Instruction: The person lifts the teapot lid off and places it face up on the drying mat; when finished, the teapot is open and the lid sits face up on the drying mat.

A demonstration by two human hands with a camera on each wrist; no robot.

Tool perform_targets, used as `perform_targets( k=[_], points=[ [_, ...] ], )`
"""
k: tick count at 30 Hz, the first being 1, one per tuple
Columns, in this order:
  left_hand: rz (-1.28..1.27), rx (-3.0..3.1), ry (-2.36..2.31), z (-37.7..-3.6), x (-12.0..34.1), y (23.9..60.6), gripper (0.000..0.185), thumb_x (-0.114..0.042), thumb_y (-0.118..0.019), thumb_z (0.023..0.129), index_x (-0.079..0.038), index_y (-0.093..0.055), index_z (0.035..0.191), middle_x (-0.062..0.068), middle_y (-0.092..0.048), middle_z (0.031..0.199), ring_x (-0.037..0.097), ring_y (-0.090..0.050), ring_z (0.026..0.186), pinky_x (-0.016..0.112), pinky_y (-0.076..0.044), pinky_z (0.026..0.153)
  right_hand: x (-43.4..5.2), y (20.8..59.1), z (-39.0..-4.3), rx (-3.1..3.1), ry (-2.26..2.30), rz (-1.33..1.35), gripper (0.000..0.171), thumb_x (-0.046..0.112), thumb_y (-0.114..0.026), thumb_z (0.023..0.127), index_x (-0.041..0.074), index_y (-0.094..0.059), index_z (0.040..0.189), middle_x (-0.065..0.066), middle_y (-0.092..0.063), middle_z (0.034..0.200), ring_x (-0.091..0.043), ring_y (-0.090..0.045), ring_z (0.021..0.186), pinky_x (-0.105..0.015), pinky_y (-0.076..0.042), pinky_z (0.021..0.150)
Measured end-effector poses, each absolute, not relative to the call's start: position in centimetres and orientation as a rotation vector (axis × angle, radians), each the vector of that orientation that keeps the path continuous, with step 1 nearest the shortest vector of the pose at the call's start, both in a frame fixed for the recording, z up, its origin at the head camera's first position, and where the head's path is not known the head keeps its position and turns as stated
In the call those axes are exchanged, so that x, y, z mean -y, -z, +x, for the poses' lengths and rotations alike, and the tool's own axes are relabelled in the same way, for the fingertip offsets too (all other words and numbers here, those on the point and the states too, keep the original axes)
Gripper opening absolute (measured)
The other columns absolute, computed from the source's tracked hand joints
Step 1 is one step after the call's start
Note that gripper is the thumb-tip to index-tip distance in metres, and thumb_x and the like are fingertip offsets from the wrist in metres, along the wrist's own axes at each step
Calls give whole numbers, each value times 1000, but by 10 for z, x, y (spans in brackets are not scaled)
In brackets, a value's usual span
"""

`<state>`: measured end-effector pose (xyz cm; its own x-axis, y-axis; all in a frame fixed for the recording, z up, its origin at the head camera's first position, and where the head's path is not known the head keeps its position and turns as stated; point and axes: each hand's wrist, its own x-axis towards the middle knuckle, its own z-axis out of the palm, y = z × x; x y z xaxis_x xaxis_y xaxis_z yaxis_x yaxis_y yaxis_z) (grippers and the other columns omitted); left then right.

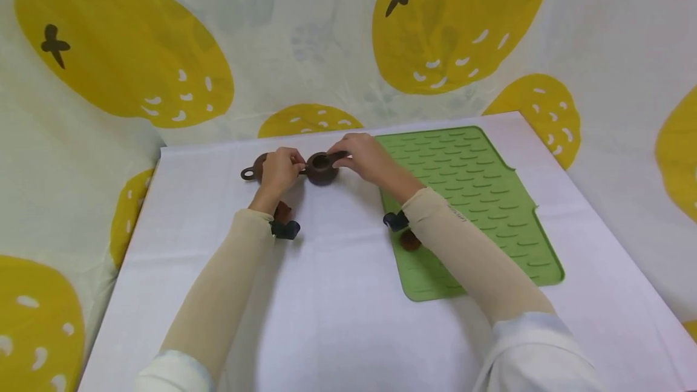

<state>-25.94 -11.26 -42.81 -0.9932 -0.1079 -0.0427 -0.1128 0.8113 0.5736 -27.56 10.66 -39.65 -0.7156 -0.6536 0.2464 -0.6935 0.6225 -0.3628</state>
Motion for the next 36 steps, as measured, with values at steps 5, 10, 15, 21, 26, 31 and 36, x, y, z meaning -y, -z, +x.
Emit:
perform_targets(
  k=[5,10,15,21,26,31,36],
  points=[
    [-178,-2980,-955,-259,112,428,9,-12,-68,97,-9,-75,93,10,-76,103,34,-68,104,51,-55,90,-140,379,-264,2743,-658,1179,28,17,-79,88,10,-78,115,-9,-77,106,-24,-72,95,-40,-58,82],
    [-170,-2981,-948,-257,113,428,10,-12,-66,98,-8,-75,93,10,-76,102,33,-68,102,51,-55,89,-169,369,-248,2826,-593,1167,33,12,-76,90,8,-74,123,-12,-75,107,-27,-70,94,-42,-56,82],
    [-162,-2984,-944,-256,112,428,9,-12,-67,98,-9,-75,94,10,-76,103,34,-68,102,51,-55,89,-191,365,-229,2904,-498,1161,38,9,-71,94,8,-69,131,-13,-75,107,-28,-69,93,-43,-55,80],
    [-171,-2983,-945,-257,111,427,10,-13,-67,98,-10,-75,94,10,-75,102,33,-68,102,51,-55,89,-206,366,-212,3011,-513,1098,31,14,-71,95,7,-71,125,-10,-78,111,-26,-74,99,-42,-59,82],
    [-168,-2995,-955,-257,111,426,11,-12,-66,98,-9,-75,92,10,-76,101,34,-68,104,52,-55,91,-216,376,-205,3034,-523,1070,15,14,-76,91,11,-73,106,-3,-79,99,-20,-76,92,-38,-59,77],
    [-168,-2994,-951,-257,112,426,12,-12,-66,98,-9,-75,92,10,-76,103,34,-69,104,52,-55,90,-221,388,-204,3052,-477,1089,11,18,-79,88,13,-77,98,1,-79,91,-13,-72,79,-34,-58,71],
    [-156,-2995,-945,-257,111,428,11,-12,-66,98,-9,-75,92,11,-76,103,34,-68,103,52,-56,89,-224,400,-206,3063,-481,1113,15,20,-79,88,12,-81,101,-1,-81,96,-17,-76,86,-38,-60,77]
  ],
)
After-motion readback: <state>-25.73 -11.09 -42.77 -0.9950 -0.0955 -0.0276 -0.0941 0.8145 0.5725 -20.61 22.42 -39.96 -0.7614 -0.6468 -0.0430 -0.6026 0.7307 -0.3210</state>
